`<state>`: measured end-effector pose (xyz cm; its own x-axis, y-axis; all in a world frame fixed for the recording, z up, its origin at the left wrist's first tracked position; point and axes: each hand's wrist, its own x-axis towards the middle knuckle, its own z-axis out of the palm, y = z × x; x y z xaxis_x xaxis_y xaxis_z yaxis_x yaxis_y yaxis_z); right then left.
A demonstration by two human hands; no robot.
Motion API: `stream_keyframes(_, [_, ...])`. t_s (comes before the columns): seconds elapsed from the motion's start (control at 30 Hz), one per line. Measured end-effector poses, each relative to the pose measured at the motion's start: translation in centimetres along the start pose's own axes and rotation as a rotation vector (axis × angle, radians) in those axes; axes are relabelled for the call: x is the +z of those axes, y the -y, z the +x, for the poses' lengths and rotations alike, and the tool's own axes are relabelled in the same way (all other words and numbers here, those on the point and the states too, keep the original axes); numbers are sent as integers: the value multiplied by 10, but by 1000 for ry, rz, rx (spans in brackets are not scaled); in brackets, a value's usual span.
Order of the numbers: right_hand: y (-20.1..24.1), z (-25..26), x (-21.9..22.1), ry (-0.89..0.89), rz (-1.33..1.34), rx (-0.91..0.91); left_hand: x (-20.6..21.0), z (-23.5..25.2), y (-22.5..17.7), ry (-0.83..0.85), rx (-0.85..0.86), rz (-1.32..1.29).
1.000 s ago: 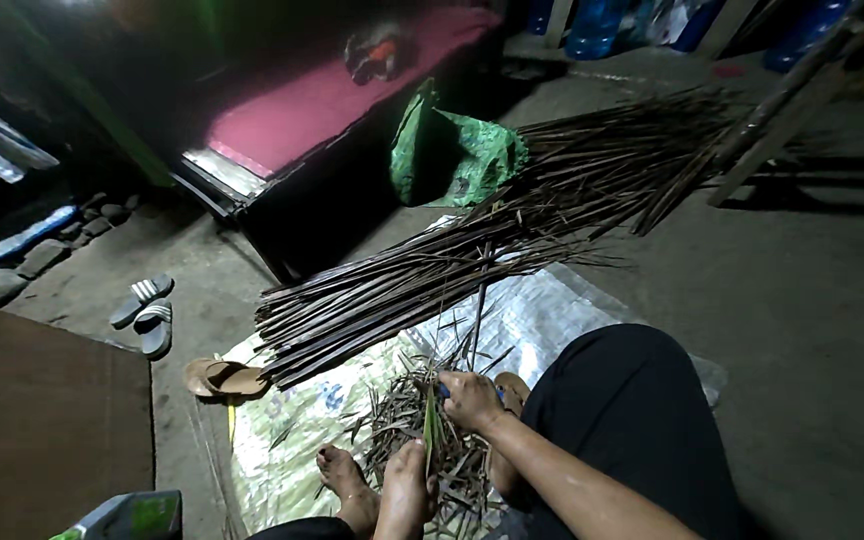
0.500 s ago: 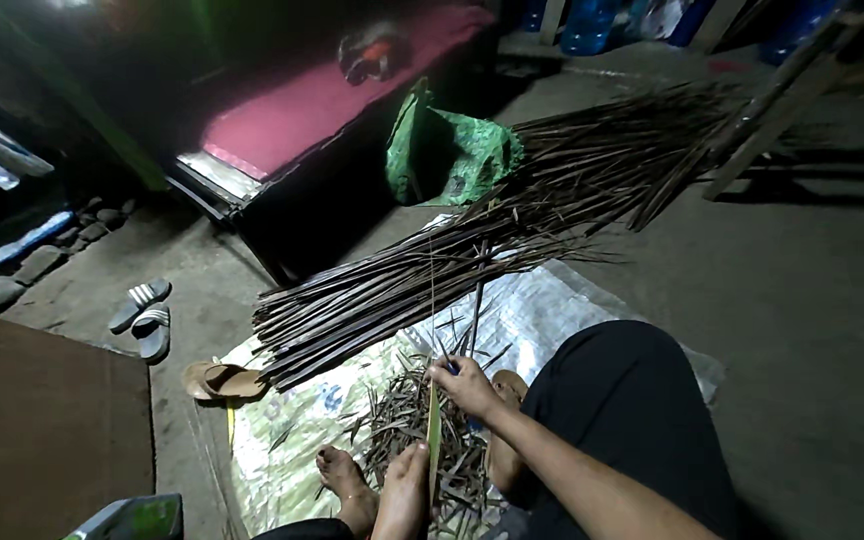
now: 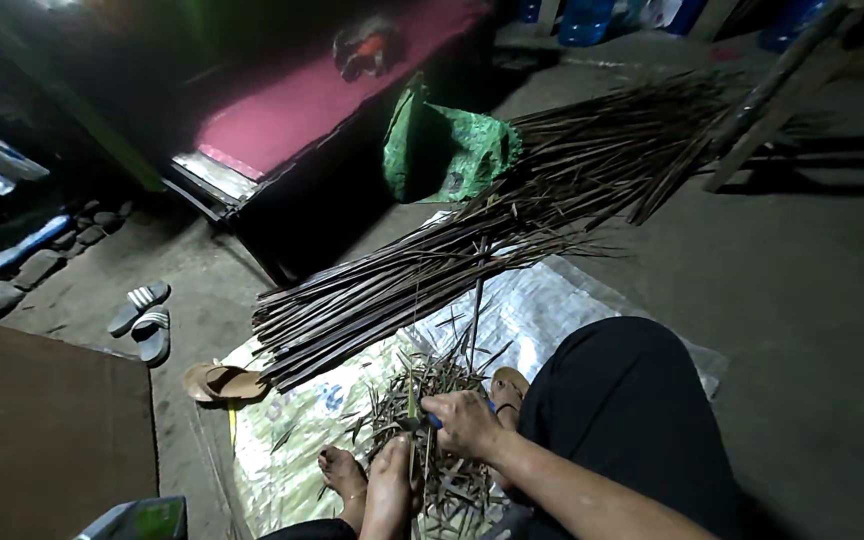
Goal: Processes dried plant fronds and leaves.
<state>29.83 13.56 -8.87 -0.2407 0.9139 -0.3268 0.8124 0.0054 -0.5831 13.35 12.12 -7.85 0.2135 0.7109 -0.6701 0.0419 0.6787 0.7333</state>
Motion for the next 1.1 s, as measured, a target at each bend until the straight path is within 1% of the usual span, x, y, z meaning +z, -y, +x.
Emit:
stream_keyframes(0.07, [0, -2, 3, -5, -4, -47, -1, 0, 2, 18, 20, -17])
stream_keyframes(0.13, [5, -5, 10, -33, -15, -94, 2, -3, -1, -17, 22, -27])
stream_keyframes(0.2, [8, -4, 13, -65, -20, -93, 4, -7, -7, -37, 5, -27])
stream_keyframes(0.27, [5, 0, 10, -65, -25, -28, 1, -4, -4, -4, 9, -13])
stream_keyframes(0.37, [-11, 12, -4, -38, -13, 170, 1, -2, 2, 39, 19, -9])
stream_keyframes(0.43, [-19, 17, -10, -39, -12, 243, 4, -4, 1, 45, 15, -17])
stream_keyframes(0.5, [-14, 12, -9, -44, -3, 199, 3, -2, 1, 22, 22, 15])
stream_keyframes(0.57, [2, -1, -2, -46, 26, 68, 3, -1, -2, -38, 9, 55])
stream_keyframes(0.63, [13, -11, 12, -46, 18, -61, 2, -1, -2, -69, 27, 25])
stream_keyframes(0.7, [15, -11, 20, -57, -6, -107, 3, 0, 1, -86, 45, -8])
stream_keyframes(0.77, [10, -4, 16, -60, -25, -56, 7, -5, -7, -83, 11, 32])
stream_keyframes(0.83, [2, 6, 4, 15, -16, 116, 1, 1, 1, -49, 15, 32])
stream_keyframes(0.9, [-11, 17, -6, 24, -7, 273, 1, -1, 3, -8, 11, 28])
stream_keyframes(0.93, [-15, 20, -11, 16, 9, 325, 3, -3, 2, 0, 6, 31])
stream_keyframes(0.97, [-16, 19, -14, 7, 25, 340, 4, -5, 0, 4, 11, 36])
stream_keyframes(1.03, [-6, 12, -15, 37, 70, 280, 5, -5, -3, -5, 22, 44])
stream_keyframes(1.1, [7, -1, -6, 67, 102, 145, 8, -5, -7, -40, 11, 32])
